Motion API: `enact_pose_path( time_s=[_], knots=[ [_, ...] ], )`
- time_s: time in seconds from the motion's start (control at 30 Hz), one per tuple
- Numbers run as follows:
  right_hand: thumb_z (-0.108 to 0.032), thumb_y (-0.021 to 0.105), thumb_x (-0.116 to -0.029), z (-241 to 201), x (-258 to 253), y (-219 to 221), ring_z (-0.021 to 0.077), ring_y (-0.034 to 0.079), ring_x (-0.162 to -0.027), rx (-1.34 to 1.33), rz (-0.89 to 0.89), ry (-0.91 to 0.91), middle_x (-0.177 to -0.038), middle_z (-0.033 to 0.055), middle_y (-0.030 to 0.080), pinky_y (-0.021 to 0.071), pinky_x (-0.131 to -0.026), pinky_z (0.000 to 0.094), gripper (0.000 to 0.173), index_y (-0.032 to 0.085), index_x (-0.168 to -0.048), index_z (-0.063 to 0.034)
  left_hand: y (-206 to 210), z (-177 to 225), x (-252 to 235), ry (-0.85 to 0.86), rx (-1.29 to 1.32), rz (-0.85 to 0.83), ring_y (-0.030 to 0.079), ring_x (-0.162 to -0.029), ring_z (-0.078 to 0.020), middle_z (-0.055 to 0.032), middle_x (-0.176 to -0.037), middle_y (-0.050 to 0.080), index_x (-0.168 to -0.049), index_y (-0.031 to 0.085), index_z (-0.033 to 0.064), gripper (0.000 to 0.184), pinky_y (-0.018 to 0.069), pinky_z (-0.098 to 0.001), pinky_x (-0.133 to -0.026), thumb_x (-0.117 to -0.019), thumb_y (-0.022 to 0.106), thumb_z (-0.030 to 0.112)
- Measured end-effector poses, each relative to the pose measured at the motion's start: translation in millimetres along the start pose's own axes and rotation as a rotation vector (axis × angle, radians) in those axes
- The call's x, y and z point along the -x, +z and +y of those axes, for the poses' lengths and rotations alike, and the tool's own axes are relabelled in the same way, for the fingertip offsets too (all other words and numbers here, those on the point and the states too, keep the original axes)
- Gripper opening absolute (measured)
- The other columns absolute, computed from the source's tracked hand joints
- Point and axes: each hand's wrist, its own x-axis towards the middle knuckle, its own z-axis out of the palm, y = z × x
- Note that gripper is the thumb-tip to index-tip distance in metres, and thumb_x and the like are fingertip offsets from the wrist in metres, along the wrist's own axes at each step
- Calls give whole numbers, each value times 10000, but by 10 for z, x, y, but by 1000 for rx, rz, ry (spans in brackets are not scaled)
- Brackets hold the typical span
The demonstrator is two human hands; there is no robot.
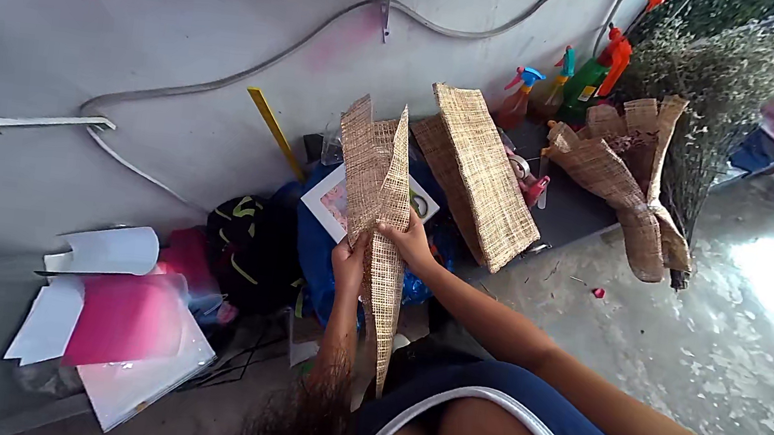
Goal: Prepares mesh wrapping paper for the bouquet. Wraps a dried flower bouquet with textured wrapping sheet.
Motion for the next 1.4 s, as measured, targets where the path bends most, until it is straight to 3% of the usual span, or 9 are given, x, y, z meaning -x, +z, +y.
enact_pose_path(
  time_s=[0.2, 0.33, 0.5, 0.6, 0.7, 0.97, 1.1, 1.2, 1.4],
  knots=[
    [-71, 764, -906, -134, 21, 73, 126, 691, -744, 57, 84, -39, -931, 101, 721, 595, -704, 318, 327, 625, -1197, -21, 129, 235, 163, 79, -39, 144, 628, -659, 10, 3, -741, 681, -956, 690, -21, 161, 538, -193, -670, -1009, 635, 121],
    [33, 766, -850, -98, -171, 24, 117, 731, -781, -16, 88, -211, -897, 96, 749, 627, -765, 319, 258, 661, -1086, 49, 146, 304, 196, 69, 75, 23, 662, -830, -9, -14, -945, 691, -1210, 609, -18, 241, 567, -219, -799, -1069, 502, 145],
    [4, 776, -856, -185, -120, 90, 92, 716, -787, 36, 101, -256, -917, 80, 741, 611, -767, 296, 288, 651, -1114, 26, 207, 404, 57, 137, 84, 222, 612, -673, 15, 56, -711, 623, -851, 657, 41, 295, 527, -196, -673, -1071, 523, 183],
    [21, 773, -845, -234, -231, 27, 109, 726, -813, 45, 147, -345, -927, 98, 749, 620, -796, 314, 287, 663, -1108, 48, 149, 487, -15, 3, 45, 46, 676, -799, -80, -46, -899, 702, -1100, 665, 34, 244, 579, -291, -753, -1065, 541, 242],
    [2, 784, -840, -320, -413, -144, 134, 730, -838, 68, 283, -399, -945, 116, 746, 621, -814, 340, 307, 654, -1111, 64, 72, 583, -57, -134, -196, -271, 675, -904, -200, -186, -1134, 693, -1462, 445, 17, 532, 562, -390, -808, -1002, 656, 180],
    [24, 738, -878, -467, -377, -147, 151, 729, -816, -236, 229, -211, -945, 101, 731, 632, -768, 344, 322, 596, -1166, 27, 92, 462, -103, 102, -198, -211, 668, -764, -69, -67, -886, 701, -1069, 602, -13, 242, 570, -264, -728, -889, 761, 18],
    [97, 743, -833, -440, -287, -167, 162, 731, -804, -198, 79, -83, -937, 115, 735, 633, -766, 353, 364, 594, -1161, 52, 133, 389, -60, 113, -101, -162, 663, -743, -47, -37, -870, 688, -1062, 578, 9, 249, 572, -244, -703, -889, 757, 11],
    [108, 735, -838, -445, -278, -186, 159, 738, -767, -184, 140, -151, -894, 114, 746, 641, -741, 347, 312, 616, -1121, 55, 139, 339, 120, -216, 39, -376, 684, -881, -85, -66, -1031, 704, -1336, 531, 2, 331, 589, -296, -828, -1042, 562, 151],
    [99, 752, -828, -419, -325, -369, 132, 734, -761, -147, 206, -229, -888, 95, 747, 639, -741, 324, 313, 623, -1109, 50, 71, 44, 443, -259, 123, -572, 719, -790, -39, 24, -868, 741, -1117, 577, -8, 224, 614, -239, -793, -896, 598, -38]
  ],
)
